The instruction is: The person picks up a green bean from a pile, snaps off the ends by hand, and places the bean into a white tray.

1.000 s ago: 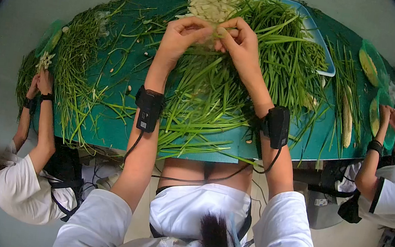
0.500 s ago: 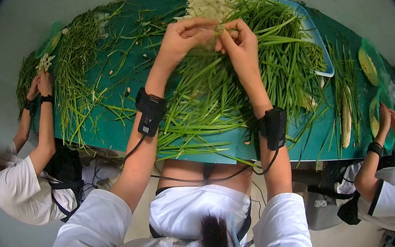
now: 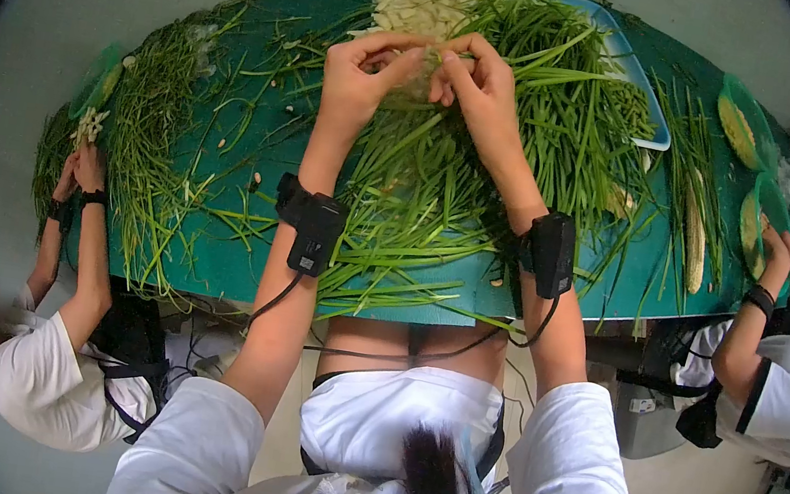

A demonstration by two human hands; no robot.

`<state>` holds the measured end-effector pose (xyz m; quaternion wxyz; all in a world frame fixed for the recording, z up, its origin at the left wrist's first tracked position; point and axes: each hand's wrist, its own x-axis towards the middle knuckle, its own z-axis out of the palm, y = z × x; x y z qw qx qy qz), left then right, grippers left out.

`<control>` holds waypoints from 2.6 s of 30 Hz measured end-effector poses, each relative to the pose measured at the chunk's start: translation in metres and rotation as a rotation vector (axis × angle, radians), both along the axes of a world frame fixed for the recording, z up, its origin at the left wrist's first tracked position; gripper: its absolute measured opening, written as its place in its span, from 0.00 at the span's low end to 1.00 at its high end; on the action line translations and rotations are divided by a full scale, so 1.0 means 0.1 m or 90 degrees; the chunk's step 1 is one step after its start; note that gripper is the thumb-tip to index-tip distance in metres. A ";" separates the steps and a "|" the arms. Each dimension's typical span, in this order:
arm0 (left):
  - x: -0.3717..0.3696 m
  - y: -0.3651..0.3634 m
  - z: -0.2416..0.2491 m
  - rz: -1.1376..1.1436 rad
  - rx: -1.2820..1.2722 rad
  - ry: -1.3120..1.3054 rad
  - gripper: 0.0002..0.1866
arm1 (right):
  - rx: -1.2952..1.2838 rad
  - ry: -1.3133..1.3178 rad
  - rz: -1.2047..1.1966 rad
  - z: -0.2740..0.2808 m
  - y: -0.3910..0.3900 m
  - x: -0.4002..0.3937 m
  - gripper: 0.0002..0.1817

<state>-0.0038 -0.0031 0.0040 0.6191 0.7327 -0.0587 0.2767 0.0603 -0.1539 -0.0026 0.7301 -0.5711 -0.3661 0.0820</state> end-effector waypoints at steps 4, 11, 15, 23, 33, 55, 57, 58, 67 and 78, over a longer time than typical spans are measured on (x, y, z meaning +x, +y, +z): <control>-0.02 0.03 0.02 0.017 0.037 -0.006 0.11 | -0.020 -0.012 -0.016 0.00 0.03 -0.05 0.06; 0.01 0.00 -0.02 -0.100 -0.101 -0.025 0.11 | -0.012 -0.007 -0.024 -0.01 0.01 -0.01 0.08; 0.02 0.03 -0.03 -0.109 -0.094 -0.005 0.14 | -0.027 -0.018 -0.033 0.01 0.01 -0.01 0.08; 0.03 0.04 -0.04 -0.130 -0.139 -0.014 0.14 | -0.008 -0.023 -0.015 0.00 0.02 -0.02 0.10; -0.02 0.08 0.00 -0.164 -0.146 -0.026 0.12 | -0.019 -0.042 0.032 0.00 0.02 -0.04 0.12; 0.01 0.05 -0.03 -0.221 -0.173 0.015 0.06 | -0.028 -0.038 0.042 0.00 0.03 -0.09 0.12; 0.02 0.05 -0.04 -0.219 -0.176 0.012 0.06 | -0.030 -0.043 0.040 0.01 0.03 -0.09 0.12; 0.02 0.05 -0.05 -0.215 -0.173 0.011 0.06 | -0.030 -0.043 0.041 0.00 0.03 -0.09 0.12; 0.04 0.05 -0.06 -0.203 -0.150 -0.005 0.05 | -0.035 -0.042 0.031 -0.02 0.03 -0.08 0.12; 0.01 0.06 -0.04 -0.176 -0.151 0.002 0.08 | -0.073 -0.049 0.039 -0.01 0.02 -0.10 0.13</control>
